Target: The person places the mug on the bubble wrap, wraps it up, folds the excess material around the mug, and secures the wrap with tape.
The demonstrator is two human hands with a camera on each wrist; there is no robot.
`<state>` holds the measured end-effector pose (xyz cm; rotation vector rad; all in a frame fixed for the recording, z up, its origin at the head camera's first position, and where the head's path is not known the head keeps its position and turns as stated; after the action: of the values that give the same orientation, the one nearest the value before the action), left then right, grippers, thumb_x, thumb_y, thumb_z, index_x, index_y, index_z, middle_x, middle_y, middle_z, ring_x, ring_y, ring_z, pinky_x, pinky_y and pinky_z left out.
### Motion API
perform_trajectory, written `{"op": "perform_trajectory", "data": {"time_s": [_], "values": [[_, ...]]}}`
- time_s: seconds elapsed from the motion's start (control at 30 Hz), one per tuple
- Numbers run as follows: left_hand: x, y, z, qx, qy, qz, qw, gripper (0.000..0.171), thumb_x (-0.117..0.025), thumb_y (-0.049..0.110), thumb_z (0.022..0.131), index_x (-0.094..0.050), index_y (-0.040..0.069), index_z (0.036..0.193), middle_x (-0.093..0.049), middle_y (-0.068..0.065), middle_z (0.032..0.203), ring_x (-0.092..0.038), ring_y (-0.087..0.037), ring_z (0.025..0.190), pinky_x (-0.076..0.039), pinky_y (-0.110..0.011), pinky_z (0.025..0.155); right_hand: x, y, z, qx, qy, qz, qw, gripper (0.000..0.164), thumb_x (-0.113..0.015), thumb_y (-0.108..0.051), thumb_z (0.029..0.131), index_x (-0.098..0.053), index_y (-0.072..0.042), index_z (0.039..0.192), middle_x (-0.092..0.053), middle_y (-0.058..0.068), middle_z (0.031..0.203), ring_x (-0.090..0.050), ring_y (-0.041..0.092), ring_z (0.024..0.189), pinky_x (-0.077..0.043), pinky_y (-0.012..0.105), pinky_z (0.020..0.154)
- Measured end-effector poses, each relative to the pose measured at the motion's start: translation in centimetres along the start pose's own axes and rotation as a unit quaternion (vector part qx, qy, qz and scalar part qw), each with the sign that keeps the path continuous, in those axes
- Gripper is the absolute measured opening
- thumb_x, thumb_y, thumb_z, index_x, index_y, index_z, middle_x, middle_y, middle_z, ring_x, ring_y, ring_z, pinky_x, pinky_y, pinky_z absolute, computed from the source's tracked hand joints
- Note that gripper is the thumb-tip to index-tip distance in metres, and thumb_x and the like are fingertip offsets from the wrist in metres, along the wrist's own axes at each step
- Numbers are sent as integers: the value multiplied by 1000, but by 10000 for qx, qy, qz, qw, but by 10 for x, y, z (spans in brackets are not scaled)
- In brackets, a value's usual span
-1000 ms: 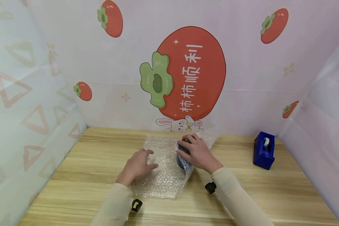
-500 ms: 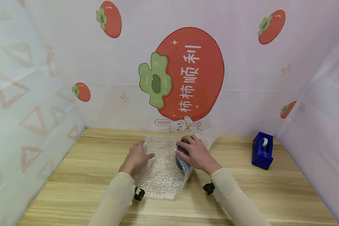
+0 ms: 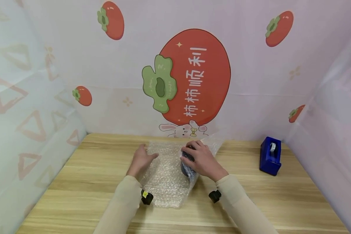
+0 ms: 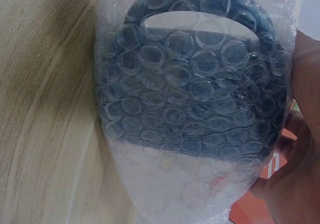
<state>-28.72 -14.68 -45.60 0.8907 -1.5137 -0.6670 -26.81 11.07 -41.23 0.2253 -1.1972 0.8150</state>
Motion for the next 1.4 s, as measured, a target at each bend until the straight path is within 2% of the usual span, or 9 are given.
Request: {"op": "perform_trajectory", "data": {"time_s": [0.1, 0.27, 0.37, 0.5, 0.7, 0.93, 1.07, 1.17, 1.4], "values": [[0, -1, 0, 147, 75, -445, 9989, 87, -69, 23, 96, -15, -9, 156, -34, -37, 151, -36, -52, 139, -35, -61, 110, -1, 0, -1, -9, 1, 18, 10000, 32, -66, -36, 99, -72, -16, 123, -61, 4, 123, -52, 25, 116, -47, 50, 88], [1, 1, 2, 238, 177, -637, 9975, 86, -70, 23, 95, -19, -10, 155, -38, -38, 148, -40, -52, 136, -37, -60, 109, -1, 0, -1, -46, 9, 24, 10000, 32, -66, -36, 99, -72, -16, 123, -60, 5, 124, -51, 25, 117, -46, 51, 89], [0, 3, 2, 257, 248, -728, 9967, 74, -71, 21, 94, -33, -13, 148, -47, -36, 141, -50, -49, 127, -45, -57, 103, -1, -1, -1, -39, 42, -18, 10000, 32, -67, -36, 99, -72, -16, 123, -60, 5, 125, -51, 26, 117, -46, 51, 88], [-1, 6, 1, 166, 371, -707, 9967, 46, -71, 19, 93, -60, -11, 125, -65, -26, 113, -64, -35, 96, -55, -45, 81, -2, -2, -1, -13, 80, -67, 9999, 32, -67, -36, 99, -72, -17, 124, -60, 6, 124, -52, 26, 115, -46, 50, 87], [-1, 9, 0, 144, 356, -674, 9970, 26, -72, 20, 93, -71, -4, 101, -59, -10, 86, -52, -21, 75, -46, -34, 63, -2, -3, -3, 2, 158, 10, 9999, 32, -66, -35, 100, -72, -16, 124, -60, 6, 124, -52, 27, 115, -46, 52, 86], [-2, 18, -2, -163, 183, -1059, 9941, 24, -70, 15, 92, -56, 5, 75, -45, -1, 71, -41, -16, 64, -39, -30, 56, -3, -3, -5, -42, 168, 30, 9998, 34, -65, -36, 100, -71, -15, 126, -60, 7, 125, -52, 28, 116, -46, 54, 89], [-3, 26, -4, -453, -52, -1334, 9900, 19, -67, 11, 93, -56, 5, 78, -51, -2, 75, -46, -15, 69, -44, -31, 63, -3, -4, -5, -34, 144, -23, 9999, 34, -65, -37, 100, -71, -17, 127, -60, 7, 126, -52, 28, 117, -46, 54, 90], [-6, 31, -6, -683, -226, -1605, 9844, 9, -66, 8, 93, -63, 0, 90, -60, -7, 87, -56, -18, 81, -51, -35, 76, -3, -5, -5, -23, 142, -40, 9999, 33, -64, -36, 100, -71, -18, 127, -60, 7, 126, -52, 28, 117, -46, 54, 90], [-13, 43, -12, -1248, -783, -2267, 9628, 13, -61, -2, 97, -61, -11, 106, -65, -26, 123, -63, -35, 116, -51, -43, 101, -5, -4, -4, -58, 49, -147, 9999, 34, -61, -37, 102, -70, -18, 128, -57, 8, 127, -50, 29, 118, -45, 57, 92]]}}
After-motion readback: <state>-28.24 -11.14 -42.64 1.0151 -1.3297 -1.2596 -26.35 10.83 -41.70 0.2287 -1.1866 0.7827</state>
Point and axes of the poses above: each hand's wrist, its own z-axis towards the middle knuckle, its own x-axis out of the back of the hand, y = z × x, the point moved 3 cm from there along z, towards the middle knuckle
